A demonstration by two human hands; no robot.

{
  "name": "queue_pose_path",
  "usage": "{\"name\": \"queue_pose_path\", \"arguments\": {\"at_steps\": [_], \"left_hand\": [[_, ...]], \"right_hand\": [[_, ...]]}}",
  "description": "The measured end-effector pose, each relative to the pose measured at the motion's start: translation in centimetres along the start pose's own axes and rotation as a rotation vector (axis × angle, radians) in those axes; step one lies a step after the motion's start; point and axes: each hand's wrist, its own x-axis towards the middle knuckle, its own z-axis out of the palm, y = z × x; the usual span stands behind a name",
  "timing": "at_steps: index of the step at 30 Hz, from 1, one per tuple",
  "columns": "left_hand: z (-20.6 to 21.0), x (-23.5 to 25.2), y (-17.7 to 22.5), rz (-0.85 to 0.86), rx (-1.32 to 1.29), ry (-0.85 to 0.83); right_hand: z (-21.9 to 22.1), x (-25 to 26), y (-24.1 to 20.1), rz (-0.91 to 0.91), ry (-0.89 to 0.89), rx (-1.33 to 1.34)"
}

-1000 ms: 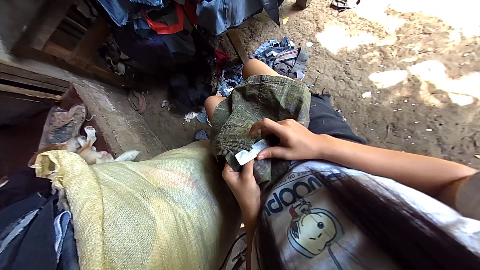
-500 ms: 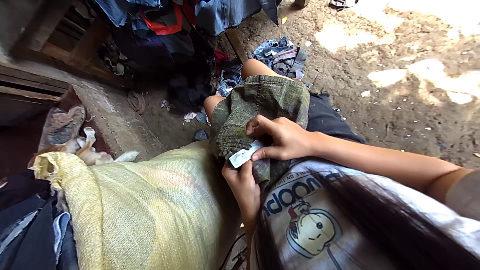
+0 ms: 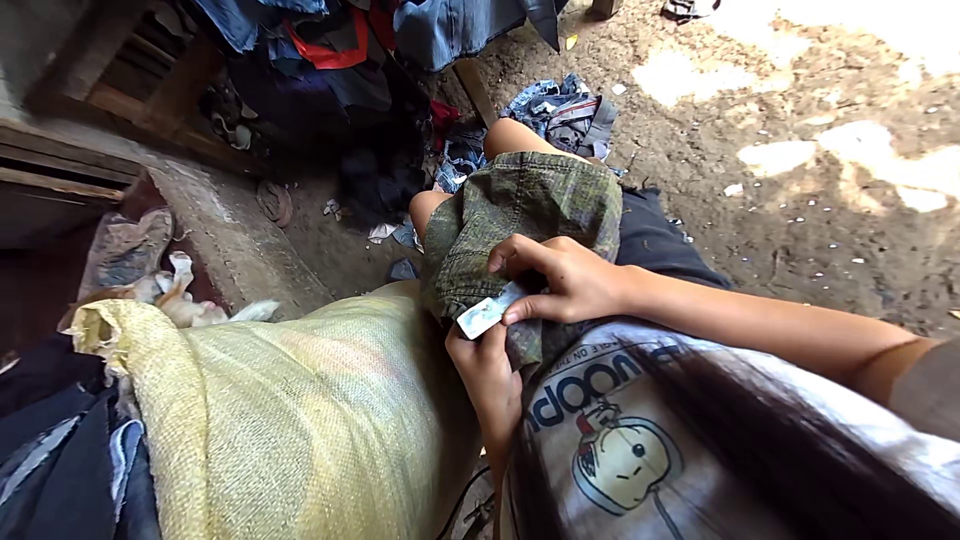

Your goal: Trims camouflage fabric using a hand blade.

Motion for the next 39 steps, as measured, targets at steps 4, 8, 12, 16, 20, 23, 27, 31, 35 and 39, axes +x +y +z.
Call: {"name": "queue_pose_path", "arguments": {"at_steps": [4, 8, 12, 16, 20, 23, 27, 31, 35, 39], "left_hand": [[-0.1, -0.5, 0.5, -0.013, 0.041, -0.017], [-0.1, -0.3, 0.1, 0.025, 0.052, -0.023], [-0.1, 0.0, -0.4, 0.070, 0.082, -0.047], [-0.3, 0.3, -0.3, 0.061, 0.127, -0.074], [-0.3, 0.6, 0.0, 0.018, 0.159, -0.092], [-0.3, 0.7, 0.1, 0.000, 0.158, -0.096], [0.0, 0.8, 0.0, -0.032, 0.153, -0.097], [0.1, 0.9, -0.2, -0.010, 0.172, -0.097], [0.1, 1.2, -0.5, 0.077, 0.221, -0.072], [0.1, 1.4, -1.3, 0.122, 0.192, -0.034]], "right_hand": [[-0.6, -1.4, 0.6, 0.041, -0.016, 0.019], [-0.4, -1.3, 0.7, 0.039, -0.002, -0.001], [0.0, -0.2, 0.0, 0.049, -0.031, 0.040], [-0.7, 0.0, -0.1, 0.247, -0.154, 0.349], [-1.7, 0.7, 0.2, 0.435, -0.287, 0.743], [-1.9, 1.1, 0.3, 0.569, -0.335, 0.947], [-2.2, 1.1, 0.2, 0.654, -0.341, 1.001], [-1.8, 0.9, 0.3, 0.589, -0.294, 0.956], [-1.5, 0.8, 0.0, 0.409, -0.236, 0.720], [-1.4, 0.3, 0.3, 0.247, -0.200, 0.408]]}}
